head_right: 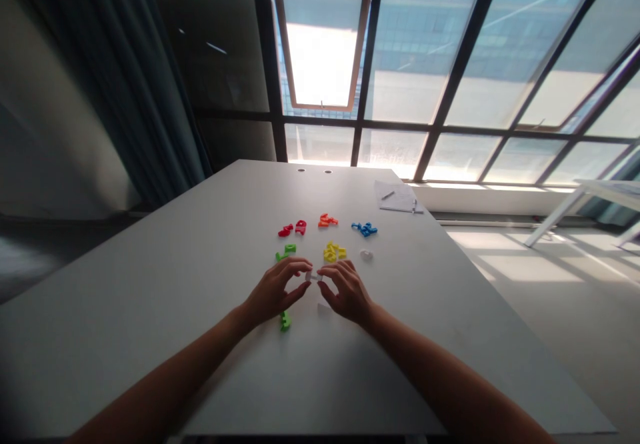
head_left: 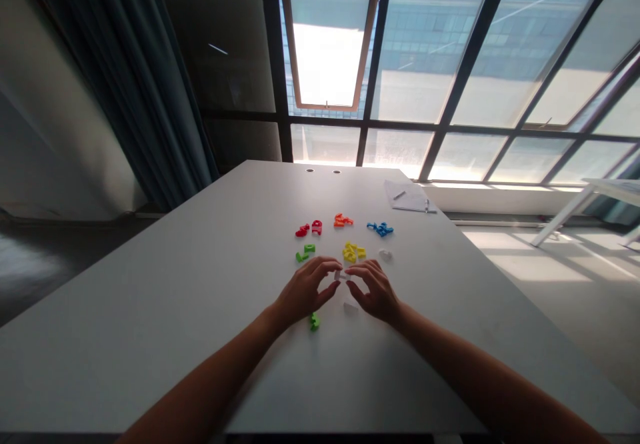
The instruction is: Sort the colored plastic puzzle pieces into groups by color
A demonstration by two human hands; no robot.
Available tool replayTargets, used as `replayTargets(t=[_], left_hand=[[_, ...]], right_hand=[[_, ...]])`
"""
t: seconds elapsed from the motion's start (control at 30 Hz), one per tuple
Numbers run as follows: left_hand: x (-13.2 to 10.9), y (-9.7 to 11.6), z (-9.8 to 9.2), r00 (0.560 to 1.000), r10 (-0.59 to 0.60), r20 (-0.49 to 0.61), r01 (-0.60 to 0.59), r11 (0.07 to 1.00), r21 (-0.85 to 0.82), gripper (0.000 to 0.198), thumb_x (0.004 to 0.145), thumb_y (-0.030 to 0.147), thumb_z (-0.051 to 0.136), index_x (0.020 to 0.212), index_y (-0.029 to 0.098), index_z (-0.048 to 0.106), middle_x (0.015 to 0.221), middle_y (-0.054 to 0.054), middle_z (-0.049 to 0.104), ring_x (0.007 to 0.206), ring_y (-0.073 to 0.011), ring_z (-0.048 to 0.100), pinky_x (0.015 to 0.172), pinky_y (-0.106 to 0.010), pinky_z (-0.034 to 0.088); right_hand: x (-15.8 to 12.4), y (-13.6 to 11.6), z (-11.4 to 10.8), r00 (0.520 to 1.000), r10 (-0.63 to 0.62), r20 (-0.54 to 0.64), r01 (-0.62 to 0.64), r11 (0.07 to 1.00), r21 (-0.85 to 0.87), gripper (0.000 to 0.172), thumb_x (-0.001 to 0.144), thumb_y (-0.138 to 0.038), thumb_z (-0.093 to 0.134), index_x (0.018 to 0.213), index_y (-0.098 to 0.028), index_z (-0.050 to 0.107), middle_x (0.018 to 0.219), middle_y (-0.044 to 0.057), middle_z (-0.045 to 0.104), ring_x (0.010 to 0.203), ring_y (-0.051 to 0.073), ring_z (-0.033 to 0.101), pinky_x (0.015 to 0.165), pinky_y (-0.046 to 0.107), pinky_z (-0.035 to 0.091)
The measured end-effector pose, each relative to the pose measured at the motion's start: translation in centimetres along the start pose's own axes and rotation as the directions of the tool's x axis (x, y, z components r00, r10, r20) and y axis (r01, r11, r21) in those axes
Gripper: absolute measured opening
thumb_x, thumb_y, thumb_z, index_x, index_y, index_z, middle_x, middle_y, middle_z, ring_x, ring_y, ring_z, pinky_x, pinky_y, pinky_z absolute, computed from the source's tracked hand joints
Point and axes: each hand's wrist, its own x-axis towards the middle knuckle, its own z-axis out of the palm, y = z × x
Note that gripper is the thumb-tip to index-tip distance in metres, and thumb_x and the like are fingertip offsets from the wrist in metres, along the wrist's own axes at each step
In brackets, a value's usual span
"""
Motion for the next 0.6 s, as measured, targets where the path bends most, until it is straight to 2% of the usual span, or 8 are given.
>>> replayTargets(t=[0.2, 0.6], left_hand=[[-0.13, -0.54, 0.16, 0.999, -0.010, 0.034, 0.008, 0.999, 0.048, 0.032, 0.096, 0.029, 0.067, 0.125, 0.023, 0.055, 0.117, -0.007, 0.069, 0.109, -0.0205, 0.065, 0.096, -0.038, 0.055], [-0.09, -0.98, -0.07, 0.998, 0.045, -0.035, -0.040, 0.989, 0.140, 0.029, 0.097, 0.033, 0.066, 0.123, 0.022, 0.059, 0.112, -0.007, 0.073, 0.100, -0.0207, 0.070, 0.087, -0.036, 0.058]], right_hand=[[-0.06, 0.03, 0.02, 1.000, -0.024, -0.021, 0.024, 1.000, -0.002, 0.026, 0.095, -0.015, 0.061, 0.119, -0.025, 0.059, 0.102, 0.007, 0.073, 0.091, 0.023, 0.069, 0.083, 0.041, 0.052], [0.20, 0.15, -0.22, 0.999, -0.031, -0.041, 0.029, 0.999, -0.032, 0.020, 0.094, -0.018, 0.066, 0.112, -0.023, 0.060, 0.099, 0.007, 0.073, 0.089, 0.022, 0.069, 0.082, 0.041, 0.052]])
